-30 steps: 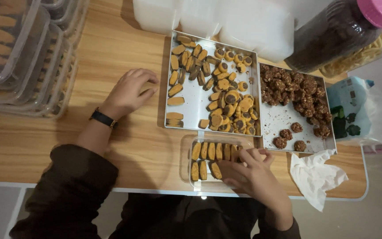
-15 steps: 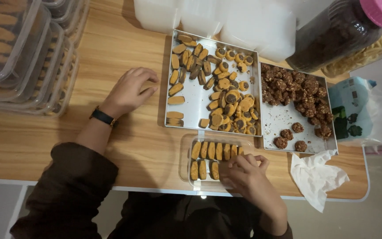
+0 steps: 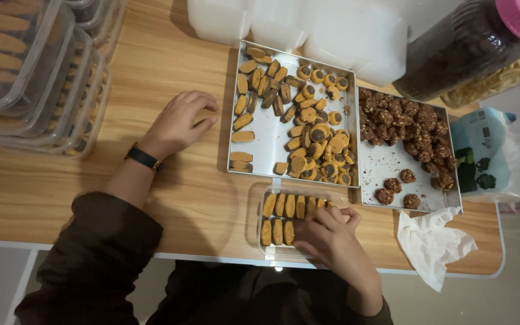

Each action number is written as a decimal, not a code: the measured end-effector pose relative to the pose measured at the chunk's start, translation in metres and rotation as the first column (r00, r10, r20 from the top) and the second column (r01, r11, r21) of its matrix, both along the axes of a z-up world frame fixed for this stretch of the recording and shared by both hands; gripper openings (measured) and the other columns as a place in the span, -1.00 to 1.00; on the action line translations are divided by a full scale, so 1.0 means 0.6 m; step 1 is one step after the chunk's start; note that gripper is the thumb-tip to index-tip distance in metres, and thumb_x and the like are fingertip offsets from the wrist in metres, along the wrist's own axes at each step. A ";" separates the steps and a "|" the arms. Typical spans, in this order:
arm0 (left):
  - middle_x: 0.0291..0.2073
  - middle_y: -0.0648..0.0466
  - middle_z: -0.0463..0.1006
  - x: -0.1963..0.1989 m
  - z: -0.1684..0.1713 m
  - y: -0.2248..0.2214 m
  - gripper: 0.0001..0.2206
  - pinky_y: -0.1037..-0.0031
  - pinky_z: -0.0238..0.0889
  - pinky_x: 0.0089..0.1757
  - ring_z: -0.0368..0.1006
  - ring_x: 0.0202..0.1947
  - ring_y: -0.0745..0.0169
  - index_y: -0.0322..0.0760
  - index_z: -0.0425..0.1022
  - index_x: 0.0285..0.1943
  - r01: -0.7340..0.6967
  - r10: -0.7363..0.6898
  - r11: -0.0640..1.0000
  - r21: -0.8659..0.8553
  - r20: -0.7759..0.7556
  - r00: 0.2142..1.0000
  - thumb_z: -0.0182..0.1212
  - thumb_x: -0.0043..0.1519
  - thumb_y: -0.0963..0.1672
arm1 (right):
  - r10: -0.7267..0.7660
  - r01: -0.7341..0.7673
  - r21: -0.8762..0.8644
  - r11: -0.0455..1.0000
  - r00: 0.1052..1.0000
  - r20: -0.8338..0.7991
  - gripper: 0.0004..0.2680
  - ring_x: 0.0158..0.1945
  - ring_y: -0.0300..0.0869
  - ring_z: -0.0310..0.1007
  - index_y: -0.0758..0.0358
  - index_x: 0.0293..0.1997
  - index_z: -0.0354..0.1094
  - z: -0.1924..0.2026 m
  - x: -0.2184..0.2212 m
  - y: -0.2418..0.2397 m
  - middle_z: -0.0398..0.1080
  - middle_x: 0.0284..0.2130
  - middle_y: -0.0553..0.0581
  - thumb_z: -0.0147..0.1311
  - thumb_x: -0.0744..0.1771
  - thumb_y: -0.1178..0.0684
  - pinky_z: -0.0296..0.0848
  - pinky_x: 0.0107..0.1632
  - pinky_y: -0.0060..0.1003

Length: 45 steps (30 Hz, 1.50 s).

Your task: A person is neatly arranging cookies from a metal tray into a plastic container on a wooden table.

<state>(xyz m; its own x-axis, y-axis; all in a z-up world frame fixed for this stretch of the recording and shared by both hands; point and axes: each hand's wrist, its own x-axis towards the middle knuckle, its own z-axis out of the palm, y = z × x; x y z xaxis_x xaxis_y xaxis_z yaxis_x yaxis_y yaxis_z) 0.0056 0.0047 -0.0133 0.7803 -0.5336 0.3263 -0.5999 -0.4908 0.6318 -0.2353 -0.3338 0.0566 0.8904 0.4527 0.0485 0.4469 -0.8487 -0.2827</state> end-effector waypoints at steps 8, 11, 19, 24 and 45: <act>0.13 -0.01 0.51 -0.004 0.010 -0.001 -0.75 0.17 0.13 0.15 0.32 0.20 -0.01 -0.25 0.49 0.10 -0.009 0.010 1.000 0.026 -0.044 0.999 0.06 0.37 -0.06 | -0.011 0.010 0.040 0.999 1.000 0.009 -0.71 -0.08 -0.15 0.26 -0.07 0.09 0.43 0.005 -0.002 0.007 0.30 -0.16 -0.10 0.23 0.29 -0.18 -0.08 0.11 -0.04; 0.14 -0.01 0.51 -0.004 0.009 0.000 -0.76 0.18 0.12 0.15 0.32 0.20 -0.01 -0.24 0.49 0.10 -0.007 0.008 1.000 0.025 -0.041 0.999 0.06 0.38 -0.06 | -0.019 0.019 0.052 0.998 1.000 -0.009 -0.71 -0.06 -0.16 0.27 -0.07 0.08 0.43 0.006 -0.002 0.010 0.31 -0.14 -0.10 0.22 0.29 -0.19 -0.09 0.11 -0.03; 0.13 0.03 0.51 0.001 0.000 0.000 -0.78 0.18 0.11 0.17 0.31 0.21 0.01 -0.21 0.50 0.08 -0.012 0.013 0.999 0.032 -0.041 0.999 0.08 0.36 -0.07 | -0.042 0.043 0.040 0.998 0.999 -0.008 -0.69 -0.05 -0.17 0.27 -0.09 0.11 0.44 0.007 -0.003 0.005 0.32 -0.15 -0.12 0.23 0.28 -0.20 -0.12 0.16 -0.03; 0.14 0.01 0.51 -0.004 0.006 -0.001 -0.77 0.16 0.11 0.18 0.32 0.22 0.01 -0.23 0.50 0.09 -0.009 0.010 0.999 0.032 -0.031 0.999 0.08 0.37 -0.06 | -0.033 0.035 0.044 0.998 0.998 -0.051 -0.72 -0.05 -0.18 0.27 -0.07 0.09 0.42 0.004 -0.003 0.009 0.31 -0.16 -0.12 0.19 0.30 -0.20 -0.10 0.14 -0.06; 0.14 0.08 0.49 0.002 -0.003 -0.002 -0.81 0.17 0.10 0.16 0.30 0.21 0.02 -0.14 0.49 0.07 -0.042 0.048 0.996 0.084 -0.065 0.997 0.12 0.33 -0.09 | -0.057 0.058 -0.073 0.996 0.998 0.009 -0.71 -0.03 -0.18 0.28 -0.09 0.11 0.43 0.015 -0.003 0.013 0.31 -0.12 -0.10 0.21 0.29 -0.17 -0.09 0.11 -0.04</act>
